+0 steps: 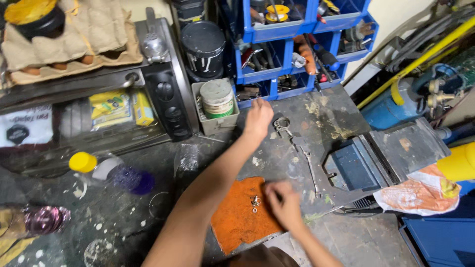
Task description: The person wipes small metal lock components on a cloth, retrieves tools and hardware from storage bins, and handles padlocks, metal rods, and a hammer on the workbench.
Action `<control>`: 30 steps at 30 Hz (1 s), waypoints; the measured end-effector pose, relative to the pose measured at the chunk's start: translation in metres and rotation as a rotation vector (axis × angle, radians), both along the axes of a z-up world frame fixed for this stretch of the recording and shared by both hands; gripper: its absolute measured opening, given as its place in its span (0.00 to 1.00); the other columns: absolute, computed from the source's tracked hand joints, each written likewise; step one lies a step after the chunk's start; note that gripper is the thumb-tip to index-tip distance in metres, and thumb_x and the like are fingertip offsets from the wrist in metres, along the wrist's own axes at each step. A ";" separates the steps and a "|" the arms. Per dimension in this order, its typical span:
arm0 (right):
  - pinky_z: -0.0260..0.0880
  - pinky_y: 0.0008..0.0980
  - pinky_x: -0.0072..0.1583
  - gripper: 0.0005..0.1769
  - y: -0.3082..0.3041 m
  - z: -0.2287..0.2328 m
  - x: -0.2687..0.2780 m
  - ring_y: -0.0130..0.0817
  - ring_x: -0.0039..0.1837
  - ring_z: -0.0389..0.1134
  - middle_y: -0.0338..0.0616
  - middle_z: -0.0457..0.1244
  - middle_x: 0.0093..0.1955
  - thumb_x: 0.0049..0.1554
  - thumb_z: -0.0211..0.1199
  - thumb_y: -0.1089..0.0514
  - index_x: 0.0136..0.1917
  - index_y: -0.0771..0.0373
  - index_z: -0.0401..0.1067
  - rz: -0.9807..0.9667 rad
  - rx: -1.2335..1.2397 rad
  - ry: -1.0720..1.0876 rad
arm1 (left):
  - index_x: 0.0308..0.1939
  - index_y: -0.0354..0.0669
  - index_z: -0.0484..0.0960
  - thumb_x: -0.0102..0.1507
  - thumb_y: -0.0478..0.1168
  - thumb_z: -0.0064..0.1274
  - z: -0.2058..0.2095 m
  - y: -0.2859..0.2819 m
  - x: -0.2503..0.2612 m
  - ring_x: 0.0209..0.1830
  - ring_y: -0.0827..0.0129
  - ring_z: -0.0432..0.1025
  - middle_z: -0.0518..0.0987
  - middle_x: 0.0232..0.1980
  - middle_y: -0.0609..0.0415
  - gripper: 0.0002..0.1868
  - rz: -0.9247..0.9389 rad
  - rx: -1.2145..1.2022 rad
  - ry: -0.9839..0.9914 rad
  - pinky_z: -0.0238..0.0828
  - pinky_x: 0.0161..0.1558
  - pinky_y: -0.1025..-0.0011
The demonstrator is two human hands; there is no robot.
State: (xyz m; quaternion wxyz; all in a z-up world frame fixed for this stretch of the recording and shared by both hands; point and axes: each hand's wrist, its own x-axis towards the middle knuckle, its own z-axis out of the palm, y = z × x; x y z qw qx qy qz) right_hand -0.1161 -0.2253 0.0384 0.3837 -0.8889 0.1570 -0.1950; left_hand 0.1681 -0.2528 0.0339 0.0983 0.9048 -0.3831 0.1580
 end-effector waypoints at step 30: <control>0.74 0.38 0.50 0.20 0.015 -0.018 -0.005 0.41 0.48 0.73 0.43 0.71 0.54 0.44 0.77 0.57 0.50 0.61 0.81 0.057 0.280 0.284 | 0.47 0.37 0.86 0.60 0.40 0.49 -0.034 -0.035 0.057 0.53 0.56 0.76 0.82 0.53 0.42 0.16 0.163 0.243 -0.236 0.75 0.49 0.62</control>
